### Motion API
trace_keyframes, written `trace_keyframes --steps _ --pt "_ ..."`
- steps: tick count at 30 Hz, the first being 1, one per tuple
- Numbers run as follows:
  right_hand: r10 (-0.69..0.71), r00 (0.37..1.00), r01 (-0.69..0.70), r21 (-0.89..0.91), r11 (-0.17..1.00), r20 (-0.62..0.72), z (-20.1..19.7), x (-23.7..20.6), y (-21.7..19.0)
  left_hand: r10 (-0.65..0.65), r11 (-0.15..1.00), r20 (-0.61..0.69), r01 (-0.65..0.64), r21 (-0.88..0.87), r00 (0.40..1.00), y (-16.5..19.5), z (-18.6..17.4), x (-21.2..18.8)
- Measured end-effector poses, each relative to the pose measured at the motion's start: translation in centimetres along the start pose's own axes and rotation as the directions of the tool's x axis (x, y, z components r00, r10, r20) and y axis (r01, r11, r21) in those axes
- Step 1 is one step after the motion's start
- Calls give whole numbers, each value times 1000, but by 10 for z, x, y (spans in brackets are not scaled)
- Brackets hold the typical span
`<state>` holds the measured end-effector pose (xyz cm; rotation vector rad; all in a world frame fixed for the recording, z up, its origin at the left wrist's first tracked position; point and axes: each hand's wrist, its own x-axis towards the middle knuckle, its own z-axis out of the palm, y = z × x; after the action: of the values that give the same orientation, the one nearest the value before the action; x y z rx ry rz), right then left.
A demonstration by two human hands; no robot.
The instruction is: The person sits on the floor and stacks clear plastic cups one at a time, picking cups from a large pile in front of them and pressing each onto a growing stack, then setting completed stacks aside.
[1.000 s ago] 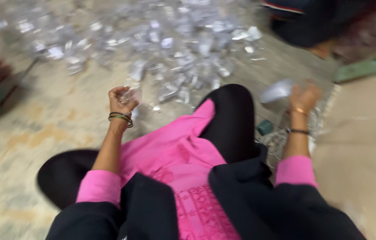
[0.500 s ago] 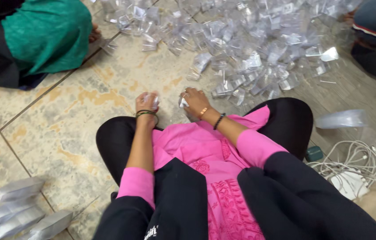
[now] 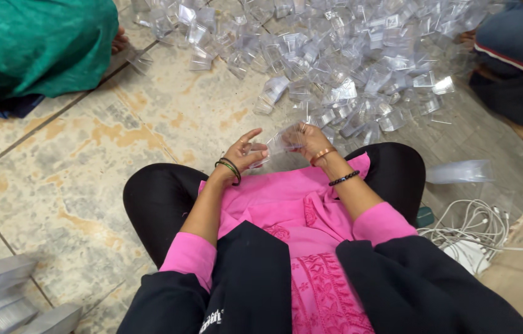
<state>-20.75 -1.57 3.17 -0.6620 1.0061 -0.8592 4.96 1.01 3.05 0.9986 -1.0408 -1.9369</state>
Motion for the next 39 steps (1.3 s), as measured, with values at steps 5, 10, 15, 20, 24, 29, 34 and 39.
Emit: trace_keyframes --steps 5,10,15,20,24,29,34,39 --pt "20 999 -20 -20 1000 26 0 -9 21 -16 999 11 16 51 1000 -6 18 -3" --pt "-247 969 198 -555 808 -14 20 8 41 -36 985 -189 67 161 981 -10 19 -2" --pt "-457 889 409 -434 803 -8 28 3 50 39 974 -307 34 226 951 -22 6 7" --pt "-231 931 311 -283 907 284 32 0 49 37 961 -253 35 274 967 -29 -9 11" --pt "-376 915 337 -789 515 145 44 9 43 44 984 -537 57 169 842 -13 -30 14" --pt "-267 895 250 -898 -363 357 75 3 41 -27 991 -631 -60 -116 775 -5 -43 12" --pt "-406 906 34 -978 -206 117 86 55 -9 -51 996 -630 -9 -91 775 -18 -43 23" --pt "-717 668 -1 -963 -269 200 82 124 -63 -59 998 -587 43 -40 807 -29 -43 39"
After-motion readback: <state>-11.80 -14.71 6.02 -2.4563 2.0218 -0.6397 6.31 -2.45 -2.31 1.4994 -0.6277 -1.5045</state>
